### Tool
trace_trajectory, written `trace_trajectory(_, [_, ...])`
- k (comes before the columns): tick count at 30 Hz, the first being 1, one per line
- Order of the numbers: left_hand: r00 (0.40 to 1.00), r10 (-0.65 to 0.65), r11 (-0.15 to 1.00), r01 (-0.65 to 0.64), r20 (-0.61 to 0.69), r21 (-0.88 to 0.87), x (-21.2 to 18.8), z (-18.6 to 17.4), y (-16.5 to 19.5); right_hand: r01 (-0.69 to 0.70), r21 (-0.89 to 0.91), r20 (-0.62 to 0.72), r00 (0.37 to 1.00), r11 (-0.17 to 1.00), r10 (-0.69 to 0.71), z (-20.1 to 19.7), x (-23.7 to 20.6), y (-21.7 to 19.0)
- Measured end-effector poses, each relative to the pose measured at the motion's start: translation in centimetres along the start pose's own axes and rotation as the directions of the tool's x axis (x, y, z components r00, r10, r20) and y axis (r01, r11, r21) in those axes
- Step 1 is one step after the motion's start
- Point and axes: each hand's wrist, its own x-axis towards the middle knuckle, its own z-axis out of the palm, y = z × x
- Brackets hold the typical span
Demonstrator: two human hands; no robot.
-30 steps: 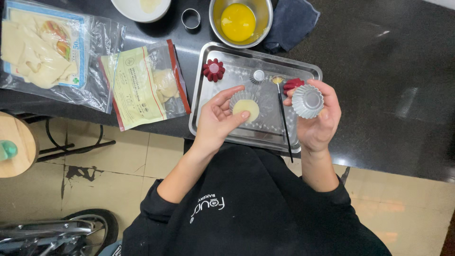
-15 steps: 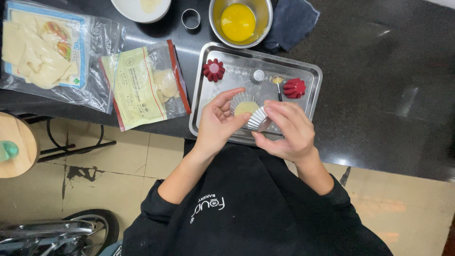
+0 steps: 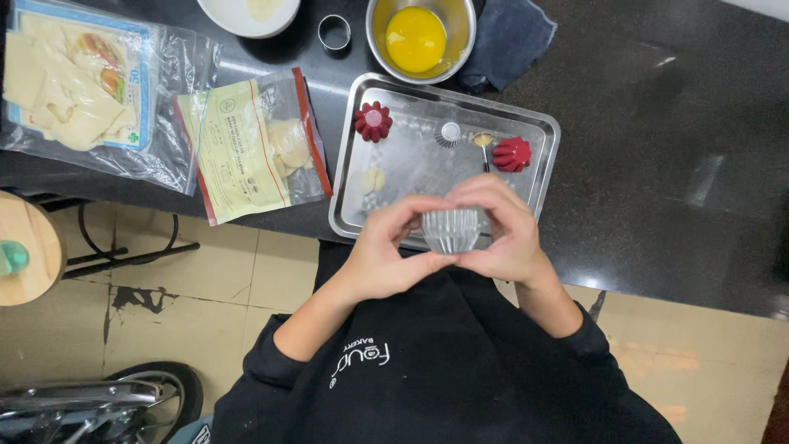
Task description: The person places round dough pieces into flower-shaped silicone and fluted metal molds on a metal tray, brushes the dough with egg wash using a brush, and presses dough into the molds. They then transfer the filled molds one at a time onto a black baking tray.
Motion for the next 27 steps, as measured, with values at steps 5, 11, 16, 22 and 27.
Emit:
trace_trajectory(5, [0.948, 0.260, 0.909, -0.304, 0.181, 0.286, 0.2, -0.3, 1.5, 0.044, 0.181, 0.099, 0.993, 0.983, -0.062, -0.8, -0.5, -0.7])
trace_trajectory(11, [0.916, 0.327, 0.871, -0.387, 0.232, 0.303, -0.1, -0.3, 1.6, 0.147, 0.126, 0.125, 0.979, 0.981, -0.163, -1.0, -0.1, -1.6])
trace_trajectory(16, [0.973, 0.147, 0.921, -0.200, 0.178, 0.333, -0.7, -0.8, -0.5, 0.072, 0.077, 0.160, 0.984, 0.994, -0.084, -0.6, -0.9, -0.1])
trace_trajectory(22, [1.000, 0.019, 0.924, -0.024, 0.016, 0.381, -1.6, -1.8, -4.8, -0.351, 0.218, 0.260, 0.920, 0.911, 0.292, 1.2, -3.1, 4.6])
trace_trajectory(27, [0.997, -0.054, 0.917, 0.070, -0.051, 0.393, -4.0, -3.4, -9.1, -0.344, 0.205, 0.291, 0.915, 0.916, 0.279, 2.6, -4.5, 7.8])
